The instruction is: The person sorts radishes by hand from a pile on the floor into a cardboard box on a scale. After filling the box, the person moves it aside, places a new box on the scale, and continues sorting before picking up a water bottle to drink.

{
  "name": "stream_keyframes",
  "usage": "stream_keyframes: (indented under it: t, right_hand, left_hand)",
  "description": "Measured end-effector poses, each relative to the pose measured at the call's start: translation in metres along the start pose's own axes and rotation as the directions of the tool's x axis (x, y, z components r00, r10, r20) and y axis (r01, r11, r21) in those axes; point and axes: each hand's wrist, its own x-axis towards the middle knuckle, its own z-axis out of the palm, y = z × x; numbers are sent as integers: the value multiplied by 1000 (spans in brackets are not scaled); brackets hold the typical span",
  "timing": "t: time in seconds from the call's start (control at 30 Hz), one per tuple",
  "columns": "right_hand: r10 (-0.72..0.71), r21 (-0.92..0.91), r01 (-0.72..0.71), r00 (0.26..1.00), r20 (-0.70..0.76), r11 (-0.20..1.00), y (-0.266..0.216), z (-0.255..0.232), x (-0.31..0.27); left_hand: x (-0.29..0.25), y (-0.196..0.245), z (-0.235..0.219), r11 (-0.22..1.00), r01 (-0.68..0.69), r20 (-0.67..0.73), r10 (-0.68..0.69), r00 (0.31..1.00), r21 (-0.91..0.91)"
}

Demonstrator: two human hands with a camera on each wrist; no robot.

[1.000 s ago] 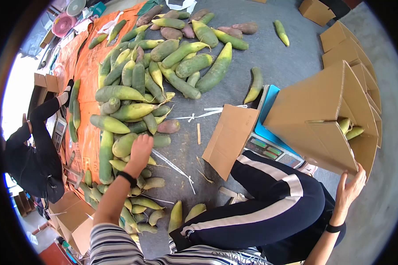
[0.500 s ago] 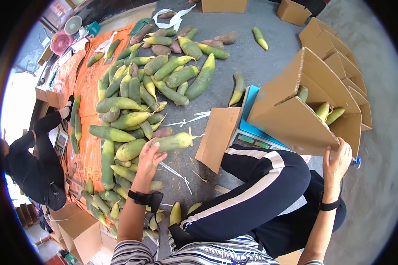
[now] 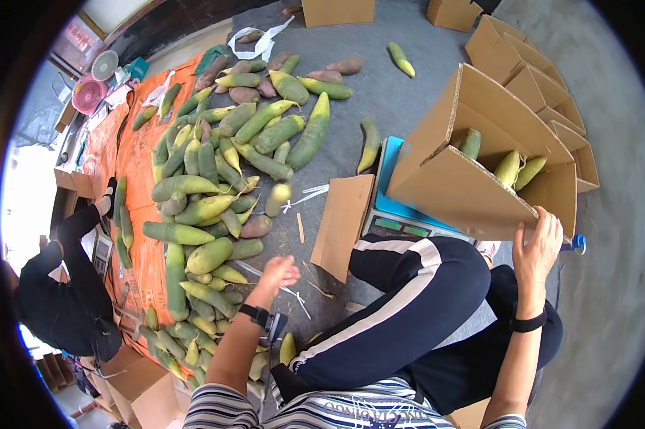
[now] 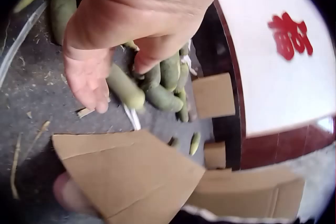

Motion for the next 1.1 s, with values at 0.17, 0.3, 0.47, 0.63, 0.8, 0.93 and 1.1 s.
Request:
stream_keyframes:
  t: [0.17,0.3,0.47,0.63,0.8,0.93,1.1]
  right_hand:
    - [-22,-36,20,999,-38,999,0,2,1]
    - [-9,-32,9,1000,-18,999,0,1,-1]
    - [-20,-25,19,999,-29,1000,3,4,-2]
    - [-21,-40,19,999,-33,999,3,5,0]
    - [-40,-78,38,999,-31,996,2,8,2]
    - [-31,-75,30,999,-21,997,1,7,4]
    - [-38,-75,34,998,-58,997,-2,6,4]
  left_hand:
    - [-12,-40,-9,424,-332,234,267,935,843]
    - [-19,-29,-40,67,-302,173,696,697,951]
    - [-20,31,-102,-38,198,-96,777,623,980]
    - [2,41,-167,-175,305,-60,775,629,936]
    - [22,44,-171,-284,374,-53,731,680,883]
    - [-2,70,-135,-299,383,-83,685,724,874]
    - [38,43,-165,-400,392,68,766,639,829]
